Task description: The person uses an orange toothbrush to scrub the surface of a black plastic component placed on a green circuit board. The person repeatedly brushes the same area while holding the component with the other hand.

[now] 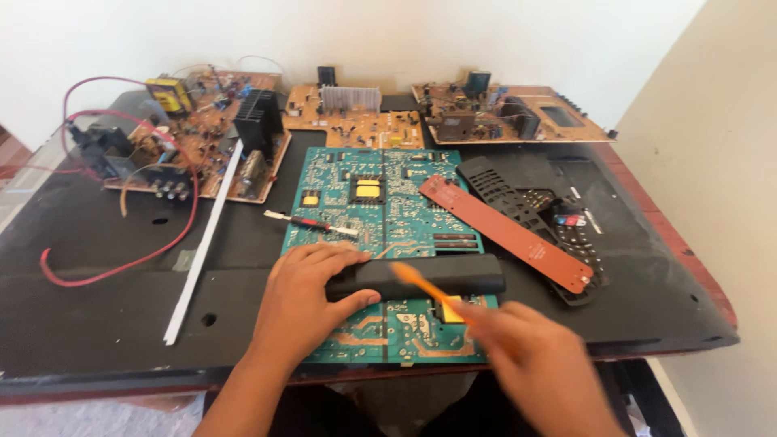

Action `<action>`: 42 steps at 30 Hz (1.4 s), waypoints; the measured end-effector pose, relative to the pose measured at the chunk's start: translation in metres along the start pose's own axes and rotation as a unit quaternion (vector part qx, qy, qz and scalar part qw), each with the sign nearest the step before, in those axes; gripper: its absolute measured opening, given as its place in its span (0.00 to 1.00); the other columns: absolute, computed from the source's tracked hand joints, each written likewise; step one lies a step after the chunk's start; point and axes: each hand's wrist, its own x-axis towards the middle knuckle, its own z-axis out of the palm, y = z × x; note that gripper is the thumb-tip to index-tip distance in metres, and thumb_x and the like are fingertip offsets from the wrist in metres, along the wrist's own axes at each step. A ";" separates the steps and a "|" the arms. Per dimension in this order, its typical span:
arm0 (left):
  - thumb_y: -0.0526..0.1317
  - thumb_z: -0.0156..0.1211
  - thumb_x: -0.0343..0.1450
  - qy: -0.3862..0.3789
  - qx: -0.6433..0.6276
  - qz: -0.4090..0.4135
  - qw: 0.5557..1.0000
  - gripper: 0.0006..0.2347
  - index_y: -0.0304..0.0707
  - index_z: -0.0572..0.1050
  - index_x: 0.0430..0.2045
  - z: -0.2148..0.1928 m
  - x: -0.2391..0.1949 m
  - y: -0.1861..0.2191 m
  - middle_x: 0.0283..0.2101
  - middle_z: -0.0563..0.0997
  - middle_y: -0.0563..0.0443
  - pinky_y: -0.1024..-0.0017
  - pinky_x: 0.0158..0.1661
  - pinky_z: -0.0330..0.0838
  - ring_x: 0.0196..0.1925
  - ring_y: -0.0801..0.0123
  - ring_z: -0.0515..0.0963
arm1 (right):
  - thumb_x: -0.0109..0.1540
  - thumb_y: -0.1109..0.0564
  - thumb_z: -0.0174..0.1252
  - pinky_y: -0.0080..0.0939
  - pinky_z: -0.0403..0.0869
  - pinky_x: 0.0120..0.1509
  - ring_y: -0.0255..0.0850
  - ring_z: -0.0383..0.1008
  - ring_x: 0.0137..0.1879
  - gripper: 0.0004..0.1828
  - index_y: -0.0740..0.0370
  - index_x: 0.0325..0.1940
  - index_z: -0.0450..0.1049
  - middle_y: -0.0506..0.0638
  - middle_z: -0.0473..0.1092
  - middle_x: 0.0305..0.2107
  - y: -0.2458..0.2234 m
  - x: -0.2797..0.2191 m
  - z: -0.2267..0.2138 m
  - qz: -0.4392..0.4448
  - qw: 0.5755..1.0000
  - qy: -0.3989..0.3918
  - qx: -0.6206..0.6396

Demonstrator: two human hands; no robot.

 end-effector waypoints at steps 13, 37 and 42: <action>0.52 0.75 0.54 -0.012 0.015 -0.019 1.000 0.25 0.48 0.84 0.45 -0.001 0.004 0.004 0.48 0.85 0.56 0.59 0.57 0.66 0.56 0.60 0.76 | 0.60 0.57 0.61 0.47 0.75 0.39 0.50 0.78 0.35 0.23 0.39 0.58 0.82 0.52 0.74 0.29 -0.021 0.012 0.025 -0.082 0.995 -0.005 0.055; 0.51 0.76 0.54 -0.017 -0.004 -0.030 0.999 0.24 0.47 0.84 0.44 -0.001 0.004 0.004 0.48 0.85 0.58 0.59 0.58 0.67 0.56 0.62 0.77 | 0.61 0.51 0.64 0.43 0.77 0.42 0.46 0.82 0.33 0.18 0.40 0.56 0.83 0.54 0.80 0.31 0.013 0.019 -0.042 0.115 0.992 0.045 -0.004; 0.50 0.76 0.55 -0.013 -0.013 -0.020 1.000 0.22 0.46 0.84 0.42 -0.003 0.002 0.006 0.47 0.85 0.57 0.60 0.59 0.66 0.56 0.61 0.77 | 0.59 0.53 0.64 0.42 0.78 0.41 0.43 0.82 0.33 0.19 0.42 0.55 0.83 0.51 0.81 0.32 0.000 0.019 -0.015 0.048 0.997 0.032 0.053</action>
